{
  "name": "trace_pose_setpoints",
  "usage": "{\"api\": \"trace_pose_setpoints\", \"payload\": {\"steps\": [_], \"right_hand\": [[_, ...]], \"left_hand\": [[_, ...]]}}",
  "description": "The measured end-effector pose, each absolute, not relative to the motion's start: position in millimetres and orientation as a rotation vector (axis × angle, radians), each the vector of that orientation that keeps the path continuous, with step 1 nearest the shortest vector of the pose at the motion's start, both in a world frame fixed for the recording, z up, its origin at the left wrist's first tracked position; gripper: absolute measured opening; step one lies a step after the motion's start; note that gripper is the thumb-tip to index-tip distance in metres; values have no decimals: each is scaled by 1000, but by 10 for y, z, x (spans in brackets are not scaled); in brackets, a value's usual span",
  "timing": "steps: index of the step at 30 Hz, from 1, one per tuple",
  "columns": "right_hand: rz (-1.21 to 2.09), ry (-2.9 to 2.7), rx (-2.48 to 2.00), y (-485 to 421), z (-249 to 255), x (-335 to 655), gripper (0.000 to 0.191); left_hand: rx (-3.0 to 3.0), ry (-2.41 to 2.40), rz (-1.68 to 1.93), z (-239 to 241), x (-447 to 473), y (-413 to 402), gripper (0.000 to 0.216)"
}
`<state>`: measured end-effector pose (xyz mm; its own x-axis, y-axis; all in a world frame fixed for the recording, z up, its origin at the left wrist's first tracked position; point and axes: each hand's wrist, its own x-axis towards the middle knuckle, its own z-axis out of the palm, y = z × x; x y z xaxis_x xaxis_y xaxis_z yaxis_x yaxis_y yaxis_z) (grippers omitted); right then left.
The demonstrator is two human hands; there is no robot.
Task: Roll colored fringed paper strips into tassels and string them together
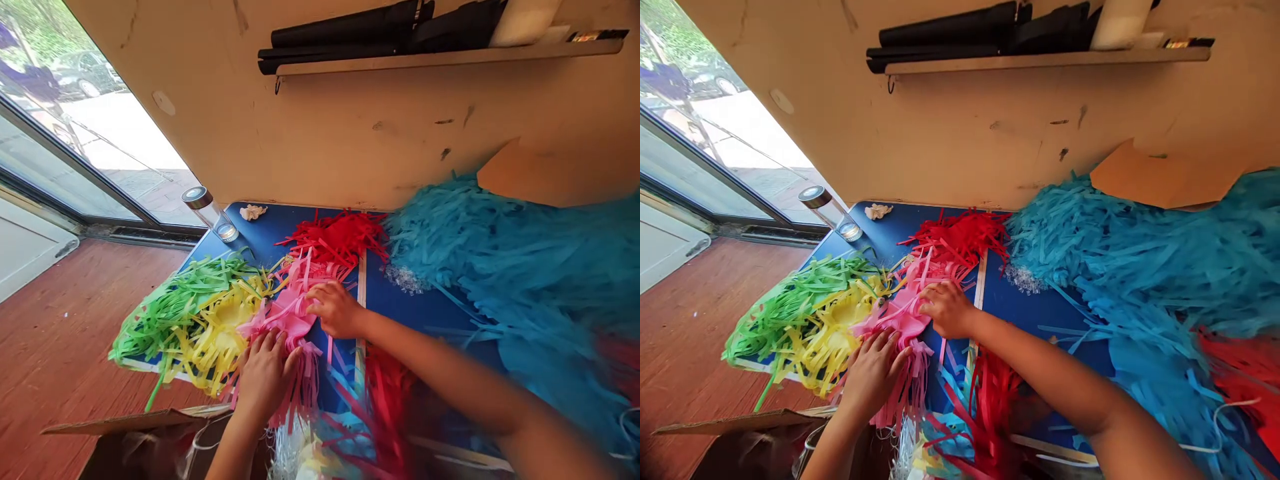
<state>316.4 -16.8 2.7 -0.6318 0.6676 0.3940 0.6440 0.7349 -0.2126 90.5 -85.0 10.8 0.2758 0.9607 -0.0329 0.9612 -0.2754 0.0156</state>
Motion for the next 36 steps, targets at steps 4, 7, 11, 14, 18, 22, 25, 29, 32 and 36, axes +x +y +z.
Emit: {"api": "trace_pose_setpoints", "payload": {"steps": [4, 7, 11, 14, 18, 22, 25, 29, 32, 36], "right_hand": [[-26, -2574, -970, -164, -76, 3106, 23], [-78, -2576, -1019, -85, -103, 3065, 19], [24, -2489, -1080, 8, -21, 3020, 16], [104, -2408, -1112, 47, 108, 2986, 12], [91, -2300, -1171, -38, 317, 2920, 14], [42, -2410, -1152, -330, 357, 2784, 22], [91, -2647, -1198, -496, 215, 2641, 37], [74, -2749, -1270, -522, 28, 2514, 52], [39, -2753, -1261, -515, 6, 2478, 53], [75, -2818, -1282, -518, 59, 2488, 49]], "left_hand": [[2489, 1887, -13, 48, 870, -843, 44], [2502, 1877, 28, 2, 821, -853, 42], [2540, 1936, 286, 110, 859, -859, 36], [2521, 2059, 642, 306, 1049, -791, 37], [2511, 2052, 445, 530, 1287, -533, 33], [2497, 2055, 280, 730, 1214, -249, 37], [2579, 2058, 304, 993, 1075, -102, 35], [2745, 2196, 357, 1521, 971, 99, 39], [2791, 2341, 377, 1930, 1019, 308, 46], [2971, 2271, 398, 2296, 1315, 578, 36]]}}
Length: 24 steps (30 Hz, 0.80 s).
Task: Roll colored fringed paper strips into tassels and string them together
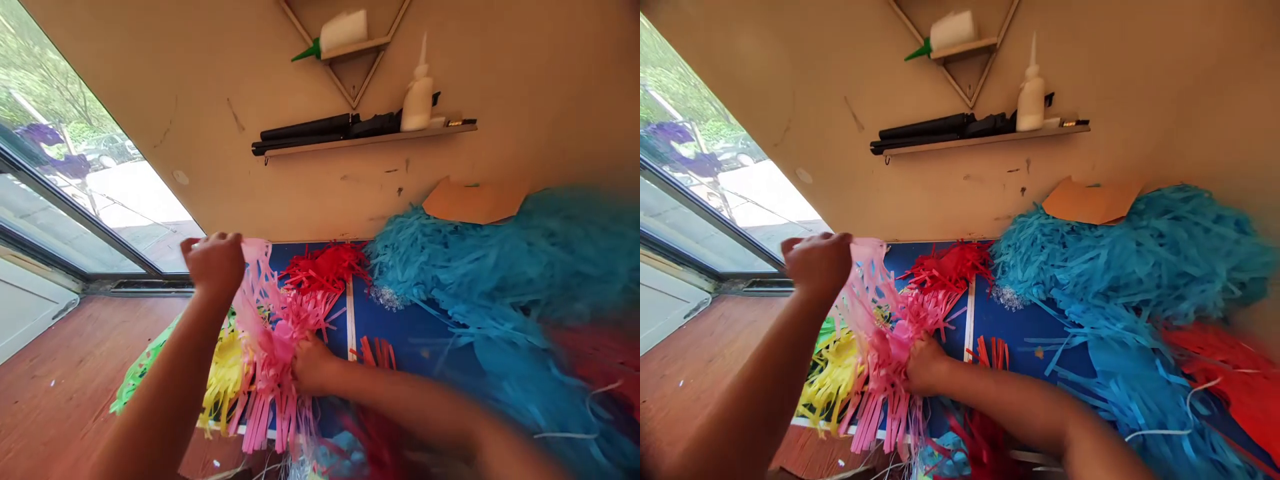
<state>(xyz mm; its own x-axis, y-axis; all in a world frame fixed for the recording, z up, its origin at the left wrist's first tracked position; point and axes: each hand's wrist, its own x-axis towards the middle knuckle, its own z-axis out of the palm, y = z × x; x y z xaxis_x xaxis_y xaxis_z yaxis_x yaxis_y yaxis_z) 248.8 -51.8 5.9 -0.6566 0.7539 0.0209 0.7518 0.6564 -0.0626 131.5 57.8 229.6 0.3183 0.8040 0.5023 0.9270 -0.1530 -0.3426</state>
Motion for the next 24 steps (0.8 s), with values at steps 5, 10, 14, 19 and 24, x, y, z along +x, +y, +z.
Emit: {"api": "trace_pose_setpoints", "payload": {"steps": [5, 10, 14, 19, 24], "right_hand": [[107, -2759, -1243, -437, 143, 2597, 38], [169, -2541, -1240, -584, 557, 2767, 27], [243, -1583, -1040, -854, 1121, 2975, 26], [417, -1123, -1049, -799, 1276, 3116, 31], [380, -1233, -1264, -522, 1002, 2984, 41]], "left_hand": [[-2138, -1229, -161, 2681, 1801, 715, 31], [-2208, -920, -85, 2946, 2193, 545, 27], [-2314, -686, -147, 2710, 2354, 240, 30], [-2456, -736, -272, 2313, 2304, -24, 32], [-2610, -860, -379, 2073, 2204, -77, 36]]}}
